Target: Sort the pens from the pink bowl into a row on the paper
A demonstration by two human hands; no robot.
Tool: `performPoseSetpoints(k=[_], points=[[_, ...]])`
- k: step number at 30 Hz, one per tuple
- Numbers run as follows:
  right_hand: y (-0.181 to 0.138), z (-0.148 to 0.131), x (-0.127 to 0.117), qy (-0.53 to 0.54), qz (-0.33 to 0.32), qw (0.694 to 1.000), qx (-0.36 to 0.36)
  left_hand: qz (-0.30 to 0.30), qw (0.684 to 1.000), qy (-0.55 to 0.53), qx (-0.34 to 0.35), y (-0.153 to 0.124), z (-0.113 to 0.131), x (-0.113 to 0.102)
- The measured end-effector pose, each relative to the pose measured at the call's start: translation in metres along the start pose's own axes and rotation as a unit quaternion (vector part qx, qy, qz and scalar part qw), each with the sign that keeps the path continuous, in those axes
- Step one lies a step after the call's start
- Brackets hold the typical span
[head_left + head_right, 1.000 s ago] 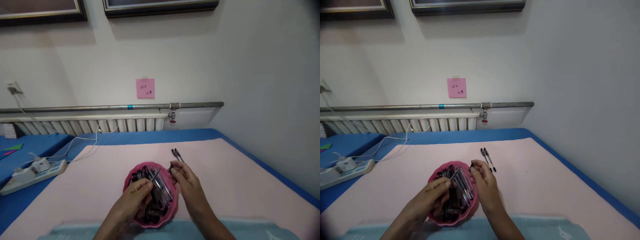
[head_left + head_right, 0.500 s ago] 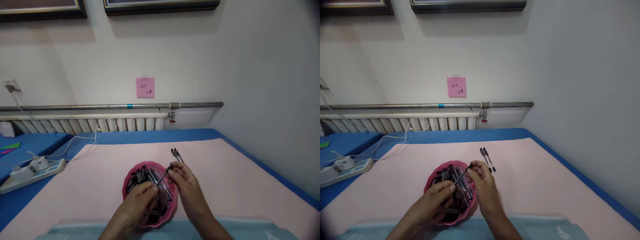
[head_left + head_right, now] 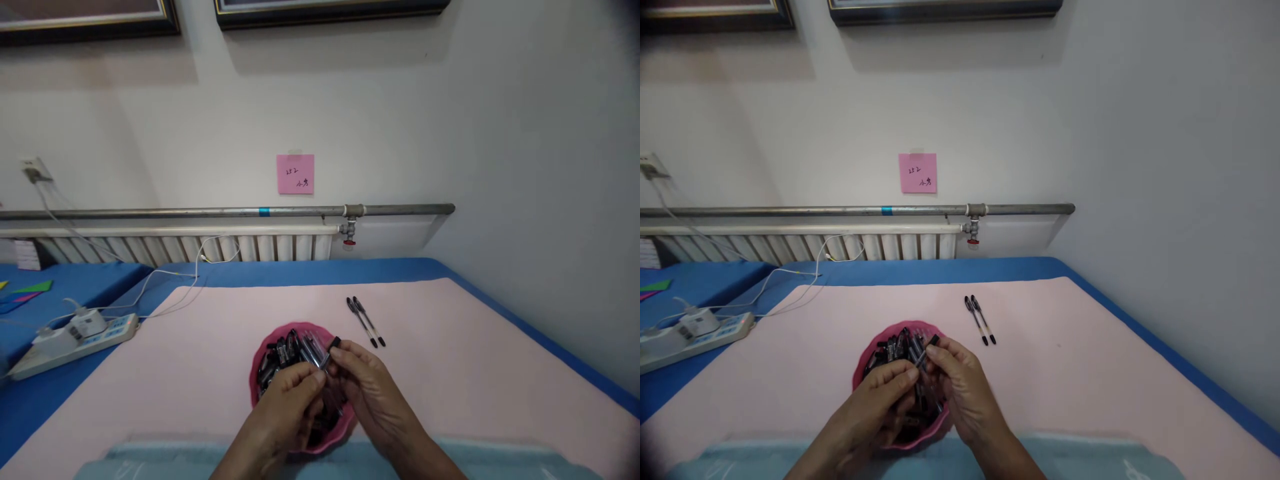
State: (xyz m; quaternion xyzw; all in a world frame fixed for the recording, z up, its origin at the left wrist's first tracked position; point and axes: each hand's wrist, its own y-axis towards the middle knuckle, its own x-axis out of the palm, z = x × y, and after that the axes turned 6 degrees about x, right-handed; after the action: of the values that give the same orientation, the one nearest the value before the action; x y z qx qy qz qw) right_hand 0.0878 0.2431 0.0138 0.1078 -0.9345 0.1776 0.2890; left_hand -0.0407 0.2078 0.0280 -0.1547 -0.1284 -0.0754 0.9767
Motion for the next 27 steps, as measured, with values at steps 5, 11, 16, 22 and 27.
performPoseSetpoints(k=[5,11,16,22,27], points=[[-0.001,0.005,0.004,0.008,-0.007,1.000,0.015,0.021,0.999,-0.036,-0.011,0.001,-0.002,0.002],[-0.001,0.010,0.007,0.004,-0.018,1.000,0.022,0.023,0.998,-0.058,-0.006,0.002,-0.004,0.003],[0.000,0.017,0.004,-0.035,-0.016,0.999,0.013,0.031,0.999,-0.040,0.006,0.004,-0.005,0.001],[-0.001,0.009,-0.001,-0.111,0.011,0.993,-0.033,0.041,0.998,-0.023,0.030,0.003,0.002,-0.011],[0.004,-0.005,-0.015,-0.192,0.086,0.970,-0.119,0.128,0.985,-0.028,0.110,0.001,0.019,-0.039]])
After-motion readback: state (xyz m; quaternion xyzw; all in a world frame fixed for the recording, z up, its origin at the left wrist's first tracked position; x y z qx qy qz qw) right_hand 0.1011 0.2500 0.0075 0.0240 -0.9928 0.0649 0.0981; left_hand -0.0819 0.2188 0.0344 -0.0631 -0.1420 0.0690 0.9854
